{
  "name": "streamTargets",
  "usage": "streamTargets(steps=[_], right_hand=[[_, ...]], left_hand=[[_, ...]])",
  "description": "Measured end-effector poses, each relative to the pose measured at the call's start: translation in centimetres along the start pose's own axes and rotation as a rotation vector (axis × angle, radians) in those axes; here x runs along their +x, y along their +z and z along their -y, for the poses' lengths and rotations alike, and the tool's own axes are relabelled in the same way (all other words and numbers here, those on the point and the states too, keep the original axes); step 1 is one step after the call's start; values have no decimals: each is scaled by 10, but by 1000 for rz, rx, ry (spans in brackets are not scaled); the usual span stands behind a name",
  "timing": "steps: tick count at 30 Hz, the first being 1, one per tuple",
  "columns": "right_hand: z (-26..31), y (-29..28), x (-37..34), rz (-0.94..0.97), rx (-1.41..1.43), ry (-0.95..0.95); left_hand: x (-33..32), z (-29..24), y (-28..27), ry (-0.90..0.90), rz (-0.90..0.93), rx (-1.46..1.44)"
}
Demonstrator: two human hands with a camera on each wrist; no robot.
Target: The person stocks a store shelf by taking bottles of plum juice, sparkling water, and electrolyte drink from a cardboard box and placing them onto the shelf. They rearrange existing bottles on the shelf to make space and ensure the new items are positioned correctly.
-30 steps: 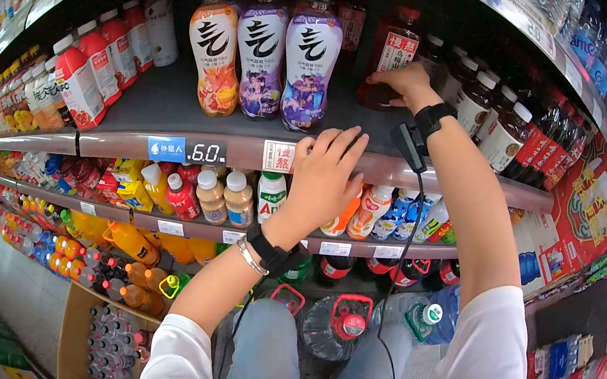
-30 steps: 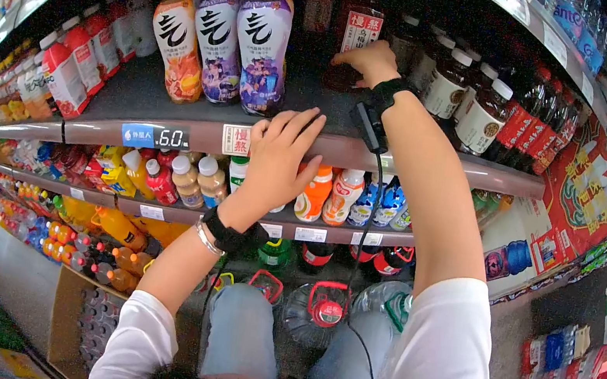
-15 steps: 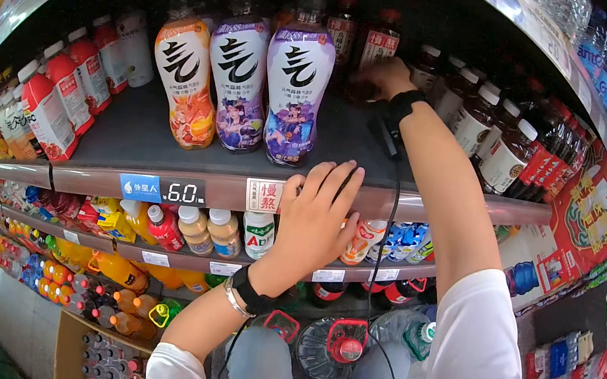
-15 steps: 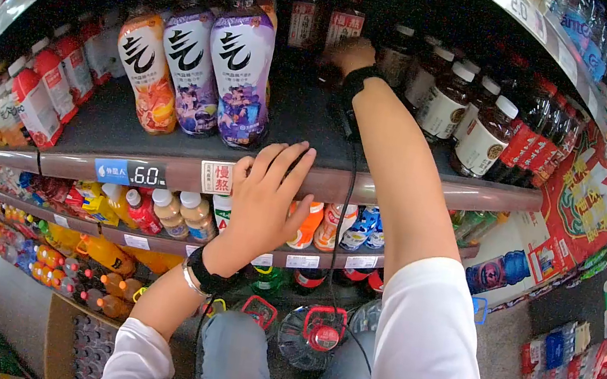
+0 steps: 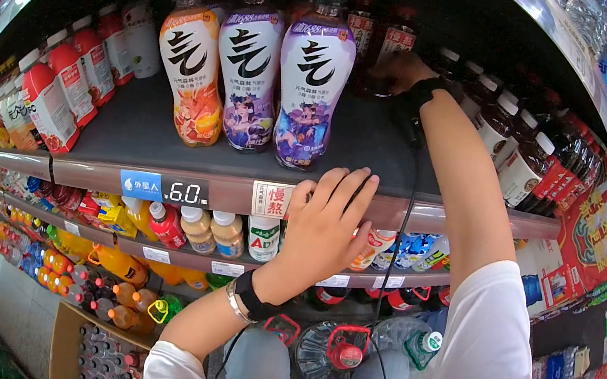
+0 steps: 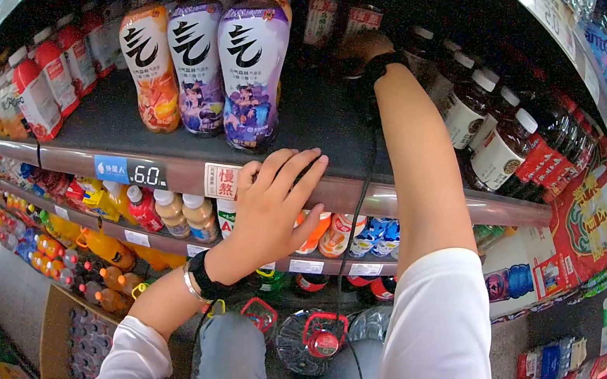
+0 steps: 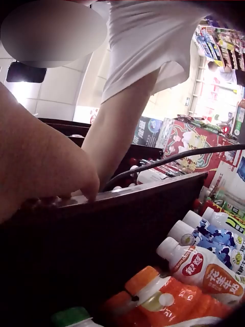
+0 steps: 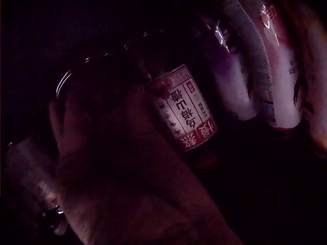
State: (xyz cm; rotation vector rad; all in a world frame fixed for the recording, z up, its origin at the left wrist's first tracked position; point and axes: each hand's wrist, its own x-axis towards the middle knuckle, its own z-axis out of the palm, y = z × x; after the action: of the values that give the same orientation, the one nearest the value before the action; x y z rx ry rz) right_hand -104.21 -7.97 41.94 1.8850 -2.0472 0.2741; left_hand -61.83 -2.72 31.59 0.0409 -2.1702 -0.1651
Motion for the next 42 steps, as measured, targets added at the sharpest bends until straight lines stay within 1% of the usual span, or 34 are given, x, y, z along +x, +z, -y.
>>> streamTargets(steps=[2, 3, 5, 7, 8, 9, 12, 16, 18, 19, 21, 22, 25, 28, 29, 30, 32, 33, 35, 39, 42], right_hand=[[6, 1, 3, -26, -13, 81], [-8, 15, 10, -59, -33, 117], [-15, 20, 8, -58, -92, 36], [-10, 7, 0, 9, -180, -205], [-4, 4, 1, 6, -192, -227], [-3, 6, 4, 0, -178, -189], [6, 18, 17, -47, -22, 205], [23, 19, 25, -70, 40, 481], [36, 11, 28, -135, 105, 645], [62, -3, 24, -189, 203, 812], [94, -29, 6, -344, 70, 741], [101, -35, 3, -421, 4, 701], [117, -41, 17, -714, 17, 738], [120, -55, 33, -679, -84, 283], [111, -58, 42, -665, -42, 247], [86, -55, 58, -649, 2, 210], [33, -45, 92, -549, -77, 196], [29, -47, 98, -501, -98, 203], [22, -47, 103, -464, -149, 223], [31, -50, 106, -478, -187, 257], [35, -53, 106, -490, -194, 225]], left_hand=[[0, 0, 0, 0, 2, -5], [0, 1, 0, 2, 3, -7], [0, 1, 0, 2, -1, 0], [0, 0, 0, 1, 1, -6], [0, 0, -1, -1, 3, -14], [1, 0, -1, -5, 1, -19], [1, 0, -3, -1, -3, -10], [0, -1, -2, -5, -7, -5], [0, 0, -1, -1, -16, -8], [0, 0, 0, 0, -19, -12], [0, 1, 1, 0, -23, -21], [0, 1, 2, 1, -26, -23], [-1, 1, 0, 0, -23, -25], [-1, 1, -1, 0, -15, -20], [-1, 0, -1, -2, -13, -18], [-1, 0, 0, -1, -16, -18], [-2, 2, 1, -1, -22, -15], [-1, 2, 1, 11, -30, -18], [-2, 2, 1, 6, -30, -27], [-2, 3, 3, 13, -50, -35], [-2, 4, 3, 21, -71, -31]])
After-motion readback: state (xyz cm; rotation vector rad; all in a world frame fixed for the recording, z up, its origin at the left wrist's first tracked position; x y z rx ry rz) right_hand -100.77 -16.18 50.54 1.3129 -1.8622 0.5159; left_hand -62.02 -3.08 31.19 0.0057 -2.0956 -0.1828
